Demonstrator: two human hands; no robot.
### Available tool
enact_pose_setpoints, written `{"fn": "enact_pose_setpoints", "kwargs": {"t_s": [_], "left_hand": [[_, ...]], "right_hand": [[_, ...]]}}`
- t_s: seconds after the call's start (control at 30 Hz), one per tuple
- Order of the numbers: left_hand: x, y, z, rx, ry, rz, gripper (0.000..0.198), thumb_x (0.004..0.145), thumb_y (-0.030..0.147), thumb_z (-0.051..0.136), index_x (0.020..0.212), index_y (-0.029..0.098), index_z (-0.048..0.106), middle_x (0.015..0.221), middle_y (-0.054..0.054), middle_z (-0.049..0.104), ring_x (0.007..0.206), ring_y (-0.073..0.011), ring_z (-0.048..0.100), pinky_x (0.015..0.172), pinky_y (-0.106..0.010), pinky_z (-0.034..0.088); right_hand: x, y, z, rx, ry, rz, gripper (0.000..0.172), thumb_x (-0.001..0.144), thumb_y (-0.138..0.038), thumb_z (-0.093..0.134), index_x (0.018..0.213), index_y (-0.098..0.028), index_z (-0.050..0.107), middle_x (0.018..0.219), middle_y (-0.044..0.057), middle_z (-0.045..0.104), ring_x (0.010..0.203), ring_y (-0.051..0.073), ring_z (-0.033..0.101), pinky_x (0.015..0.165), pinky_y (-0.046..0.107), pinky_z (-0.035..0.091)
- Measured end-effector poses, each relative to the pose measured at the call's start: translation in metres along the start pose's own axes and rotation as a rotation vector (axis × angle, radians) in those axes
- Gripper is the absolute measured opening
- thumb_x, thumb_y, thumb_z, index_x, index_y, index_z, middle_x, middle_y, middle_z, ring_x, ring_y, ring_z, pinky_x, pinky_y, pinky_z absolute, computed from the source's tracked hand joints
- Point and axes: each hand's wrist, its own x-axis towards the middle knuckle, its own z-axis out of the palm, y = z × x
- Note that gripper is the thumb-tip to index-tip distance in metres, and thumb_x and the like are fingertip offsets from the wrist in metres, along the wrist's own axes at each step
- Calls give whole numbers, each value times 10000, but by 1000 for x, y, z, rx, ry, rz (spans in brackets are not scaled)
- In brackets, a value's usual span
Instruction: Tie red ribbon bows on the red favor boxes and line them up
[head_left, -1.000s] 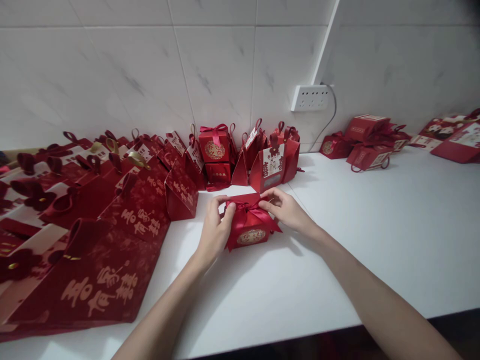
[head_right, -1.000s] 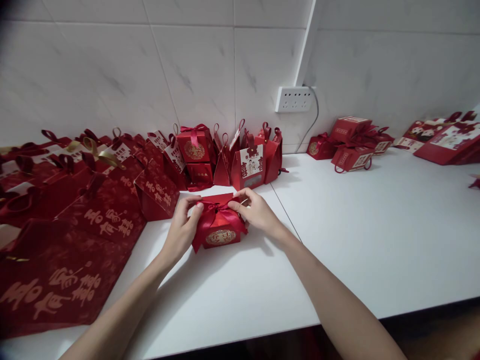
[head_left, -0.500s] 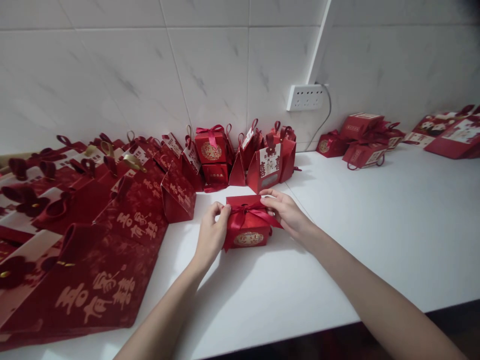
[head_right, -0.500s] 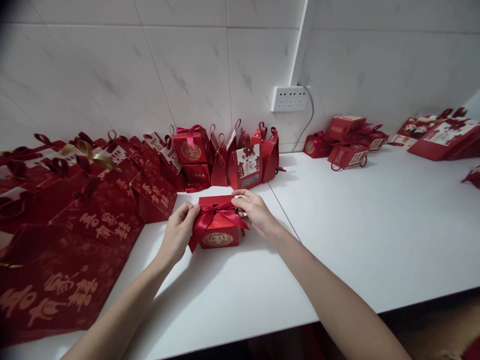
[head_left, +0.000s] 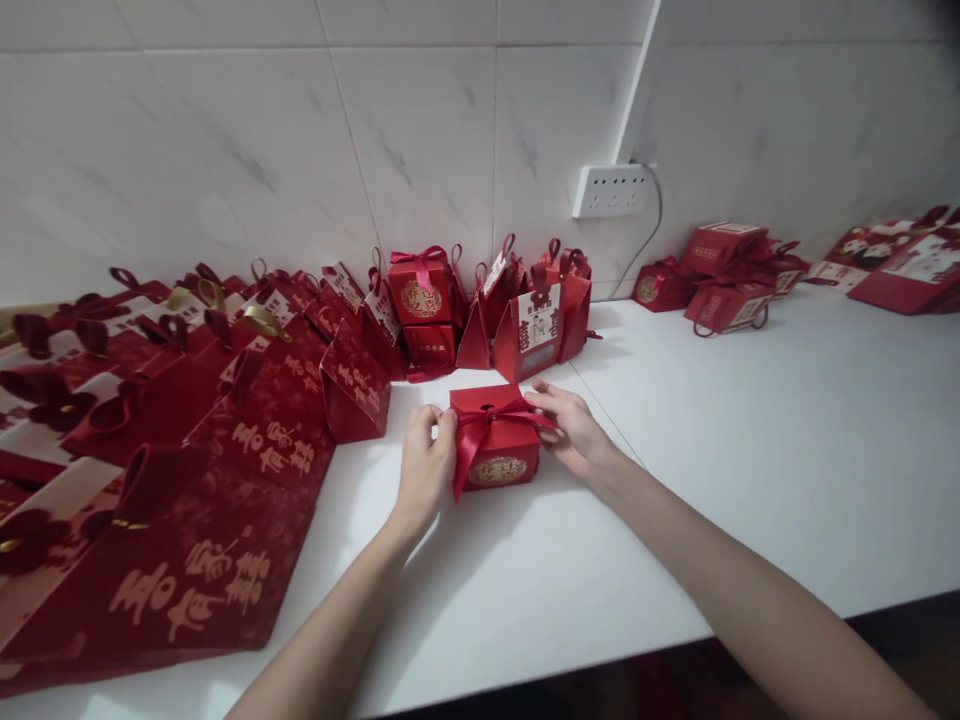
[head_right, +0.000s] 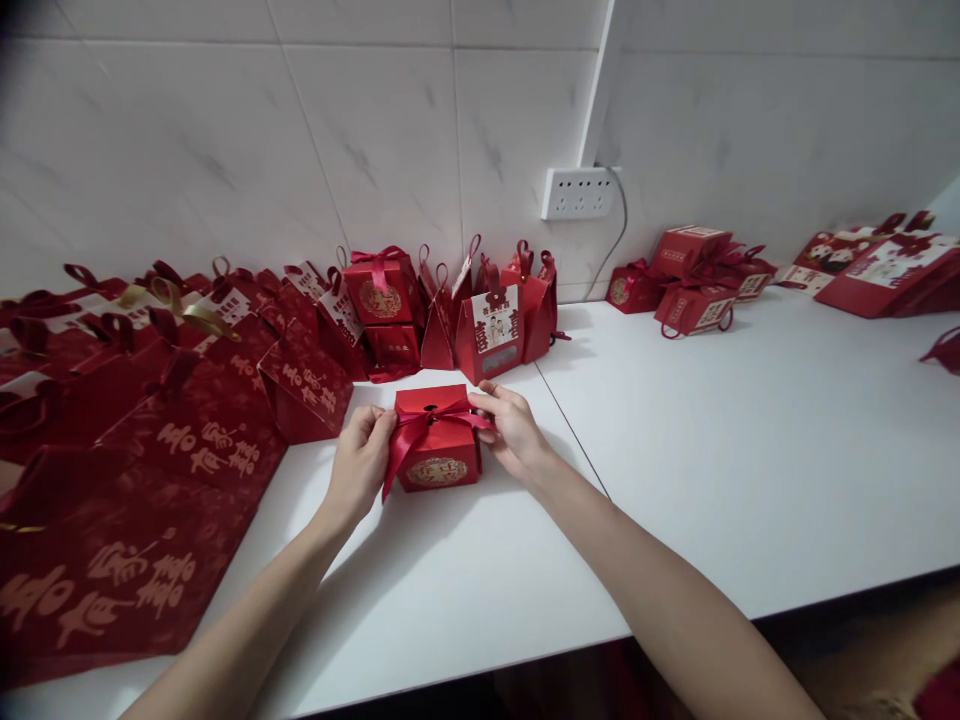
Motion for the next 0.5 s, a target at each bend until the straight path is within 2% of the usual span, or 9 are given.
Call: {"fn": "enact_pose_setpoints", "kwargs": {"t_s": [0.1, 0.17, 0.23, 0.27, 0.3, 0.33, 0.37, 0.43, 0.5], "left_hand": [[1, -2, 1, -27, -48, -7, 273, 819, 317, 464, 590, 186, 391, 660, 22, 443, 659, -126, 419, 609, -240, 310], [2, -2, 0, -56, -84, -14, 273, 811, 343, 476, 601, 184, 407, 657, 26, 454, 645, -120, 424, 600, -234, 315], [4, -2, -2, -85, -99, -20, 273, 805, 372, 486, 619, 180, 431, 668, 26, 468, 652, -116, 431, 607, -228, 322], [5, -2, -2, -98, -99, -21, 275, 803, 384, 488, 627, 178, 442, 674, 25, 476, 660, -116, 435, 617, -225, 327], [5, -3, -3, -110, -98, -24, 277, 802, 393, 491, 633, 176, 455, 678, 24, 482, 668, -115, 439, 627, -224, 330], [6, -3, -3, -121, -96, -27, 278, 800, 399, 494, 639, 173, 467, 677, 24, 485, 669, -115, 440, 633, -224, 332], [6, -4, -3, -132, -95, -31, 282, 798, 403, 498, 639, 172, 472, 670, 24, 484, 663, -114, 438, 633, -223, 334], [6, -5, -3, -153, -94, -39, 290, 790, 409, 510, 629, 171, 472, 651, 26, 478, 642, -112, 432, 619, -223, 334], [5, -7, -2, -171, -91, -38, 288, 782, 404, 525, 622, 171, 475, 641, 25, 478, 633, -113, 431, 610, -221, 338]], "right_hand": [[3, -4, -6, -136, -36, -14, 424, 539, -357, 755, 801, -203, 459, 524, -78, 479, 387, 55, 356, 297, 151, 217], [6, -10, -13, -321, -83, -69, 434, 608, -473, 716, 866, -205, 493, 637, -24, 551, 472, 104, 471, 324, 179, 305], [5, -18, -20, -497, -175, -171, 568, 612, -558, 700, 1018, -212, 504, 904, 58, 598, 768, 192, 598, 484, 251, 478], [4, -22, -23, -577, -246, -212, 698, 572, -554, 737, 1127, -220, 478, 1083, 96, 566, 981, 240, 576, 645, 310, 532], [1, -25, -24, -666, -330, -237, 857, 518, -518, 788, 1238, -234, 420, 1253, 121, 484, 1162, 276, 487, 823, 370, 515], [-2, -27, -25, -764, -410, -245, 1012, 470, -463, 831, 1329, -253, 339, 1381, 128, 373, 1278, 299, 378, 967, 419, 441], [-5, -27, -24, -861, -471, -236, 1124, 449, -408, 855, 1390, -274, 256, 1455, 125, 277, 1332, 312, 304, 1050, 454, 360], [-11, -24, -21, -1002, -517, -214, 1189, 505, -338, 847, 1449, -305, 125, 1500, 117, 193, 1354, 320, 273, 1103, 494, 280], [-14, -18, -19, -1035, -510, -224, 1159, 579, -321, 814, 1465, -293, 67, 1483, 134, 237, 1339, 317, 312, 1098, 505, 291]]}}
